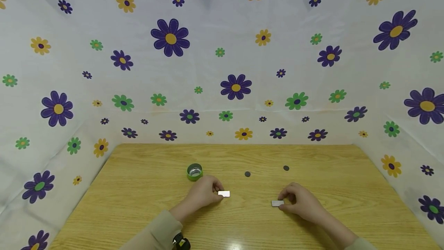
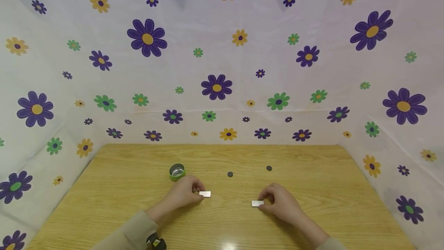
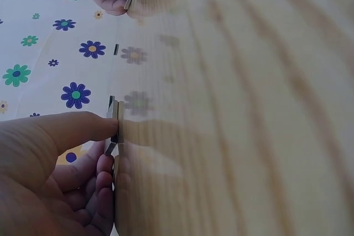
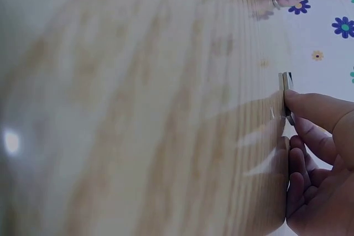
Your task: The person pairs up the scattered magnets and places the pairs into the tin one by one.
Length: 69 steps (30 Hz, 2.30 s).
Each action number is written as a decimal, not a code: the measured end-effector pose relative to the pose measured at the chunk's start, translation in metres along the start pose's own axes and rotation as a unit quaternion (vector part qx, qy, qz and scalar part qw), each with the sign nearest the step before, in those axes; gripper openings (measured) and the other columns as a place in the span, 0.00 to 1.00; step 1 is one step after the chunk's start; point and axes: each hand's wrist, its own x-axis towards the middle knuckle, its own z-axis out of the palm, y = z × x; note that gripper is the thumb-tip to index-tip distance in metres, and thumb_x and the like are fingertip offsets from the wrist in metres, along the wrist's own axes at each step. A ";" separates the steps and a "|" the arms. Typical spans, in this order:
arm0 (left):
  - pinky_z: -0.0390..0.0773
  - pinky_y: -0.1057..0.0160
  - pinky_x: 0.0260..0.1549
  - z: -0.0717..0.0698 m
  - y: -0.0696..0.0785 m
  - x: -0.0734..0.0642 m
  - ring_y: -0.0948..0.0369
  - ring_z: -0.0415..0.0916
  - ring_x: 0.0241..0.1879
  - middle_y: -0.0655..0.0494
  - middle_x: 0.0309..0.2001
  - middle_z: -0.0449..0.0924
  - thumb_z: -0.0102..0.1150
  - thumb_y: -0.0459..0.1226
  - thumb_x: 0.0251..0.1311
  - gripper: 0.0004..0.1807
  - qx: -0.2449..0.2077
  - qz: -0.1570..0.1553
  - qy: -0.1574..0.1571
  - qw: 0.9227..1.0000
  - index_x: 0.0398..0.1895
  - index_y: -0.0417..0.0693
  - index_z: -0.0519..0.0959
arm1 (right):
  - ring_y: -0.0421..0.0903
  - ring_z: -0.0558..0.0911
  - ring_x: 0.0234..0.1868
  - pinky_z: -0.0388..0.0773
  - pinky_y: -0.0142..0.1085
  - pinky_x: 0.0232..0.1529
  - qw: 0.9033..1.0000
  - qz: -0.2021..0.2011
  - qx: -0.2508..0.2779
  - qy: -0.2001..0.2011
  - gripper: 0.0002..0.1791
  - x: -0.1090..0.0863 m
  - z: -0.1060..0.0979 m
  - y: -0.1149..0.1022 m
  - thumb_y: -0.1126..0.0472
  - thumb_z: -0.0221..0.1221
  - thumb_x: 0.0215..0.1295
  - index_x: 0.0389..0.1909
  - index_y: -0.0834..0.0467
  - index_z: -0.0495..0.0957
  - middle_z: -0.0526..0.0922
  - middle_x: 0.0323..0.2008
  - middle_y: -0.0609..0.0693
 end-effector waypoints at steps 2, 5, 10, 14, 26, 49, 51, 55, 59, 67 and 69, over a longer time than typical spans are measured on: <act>0.73 0.70 0.29 0.000 0.000 0.000 0.69 0.70 0.29 0.59 0.30 0.82 0.80 0.31 0.53 0.08 -0.006 0.003 0.001 1.000 0.32 0.45 0.87 | 0.33 0.69 0.34 0.70 0.29 0.34 1.000 -0.004 0.000 -0.001 0.11 0.001 -0.001 0.001 0.59 0.78 0.58 0.36 0.51 0.85 0.79 0.37 0.44; 0.74 0.71 0.29 -0.002 0.001 0.001 0.69 0.71 0.29 0.58 0.29 0.83 0.80 0.30 0.53 0.08 -0.022 0.000 -0.001 1.000 0.31 0.45 0.87 | 0.33 0.69 0.33 0.68 0.29 0.32 1.000 -0.008 0.010 -0.006 0.11 0.002 -0.001 0.002 0.60 0.78 0.58 0.35 0.52 0.84 0.78 0.34 0.44; 0.76 0.71 0.28 -0.003 0.003 0.001 0.70 0.73 0.27 0.59 0.28 0.84 0.80 0.30 0.54 0.08 -0.031 -0.008 -0.004 0.999 0.29 0.45 0.86 | 0.33 0.70 0.30 0.69 0.29 0.30 0.999 0.002 0.039 -0.020 0.11 0.002 -0.002 0.001 0.61 0.77 0.58 0.36 0.54 0.83 0.79 0.31 0.44; 0.75 0.71 0.28 -0.004 0.003 0.001 0.71 0.73 0.27 0.59 0.27 0.84 0.81 0.31 0.53 0.09 -0.023 -0.007 0.000 1.000 0.27 0.47 0.85 | 0.33 0.71 0.28 0.70 0.29 0.29 0.998 0.003 0.059 -0.032 0.09 0.003 -0.004 0.000 0.63 0.76 0.59 0.36 0.55 0.84 0.79 0.29 0.44; 0.76 0.71 0.27 -0.005 0.000 0.001 0.70 0.73 0.26 0.59 0.27 0.85 0.79 0.33 0.57 0.07 -0.031 0.003 0.003 0.999 0.28 0.48 0.87 | 0.34 0.72 0.29 0.71 0.29 0.30 0.997 0.020 0.068 -0.036 0.04 0.002 -0.007 0.000 0.61 0.74 0.63 0.36 0.57 0.89 0.82 0.30 0.46; 0.77 0.70 0.31 -0.003 -0.003 -0.001 0.68 0.76 0.31 0.58 0.32 0.87 0.73 0.34 0.66 0.02 -0.060 -0.018 0.027 0.998 0.34 0.48 0.88 | 0.36 0.77 0.28 0.78 0.30 0.26 0.995 0.045 0.085 -0.028 0.08 0.008 -0.009 -0.010 0.58 0.74 0.65 0.38 0.59 0.91 0.90 0.34 0.48; 0.77 0.70 0.32 -0.004 -0.003 -0.001 0.68 0.76 0.32 0.57 0.33 0.87 0.72 0.34 0.66 0.02 -0.066 -0.019 0.028 0.997 0.34 0.47 0.88 | 0.37 0.78 0.28 0.78 0.30 0.26 0.995 0.047 0.086 -0.029 0.08 0.009 -0.008 -0.012 0.57 0.74 0.65 0.38 0.59 0.91 0.90 0.33 0.48; 0.78 0.70 0.33 -0.004 -0.003 -0.001 0.67 0.78 0.33 0.56 0.34 0.87 0.71 0.35 0.67 0.02 -0.085 -0.021 0.029 0.996 0.36 0.46 0.88 | 0.38 0.78 0.30 0.77 0.30 0.28 0.995 0.049 0.079 -0.025 0.09 0.011 -0.008 -0.017 0.56 0.74 0.66 0.38 0.58 0.91 0.90 0.34 0.47; 0.79 0.70 0.34 -0.002 -0.006 0.000 0.66 0.78 0.34 0.55 0.35 0.88 0.71 0.36 0.68 0.03 -0.102 -0.029 0.033 0.994 0.37 0.45 0.88 | 0.37 0.79 0.31 0.77 0.30 0.30 0.996 0.047 0.076 -0.021 0.08 0.014 -0.007 -0.021 0.56 0.74 0.66 0.38 0.57 0.91 0.90 0.34 0.46; 0.79 0.70 0.34 -0.002 -0.004 0.001 0.66 0.79 0.34 0.54 0.35 0.89 0.71 0.36 0.67 0.04 -0.130 -0.042 0.035 0.990 0.37 0.44 0.89 | 0.34 0.80 0.32 0.78 0.28 0.34 0.995 0.018 0.093 -0.023 0.08 0.020 -0.001 -0.026 0.59 0.73 0.66 0.38 0.60 0.91 0.91 0.35 0.49; 0.79 0.70 0.34 -0.002 -0.002 0.001 0.66 0.79 0.34 0.54 0.35 0.89 0.71 0.36 0.67 0.04 -0.135 -0.041 0.036 0.989 0.37 0.44 0.89 | 0.33 0.80 0.33 0.78 0.28 0.34 0.995 0.010 0.094 -0.022 0.08 0.021 0.000 -0.028 0.59 0.73 0.66 0.38 0.61 0.91 0.91 0.35 0.50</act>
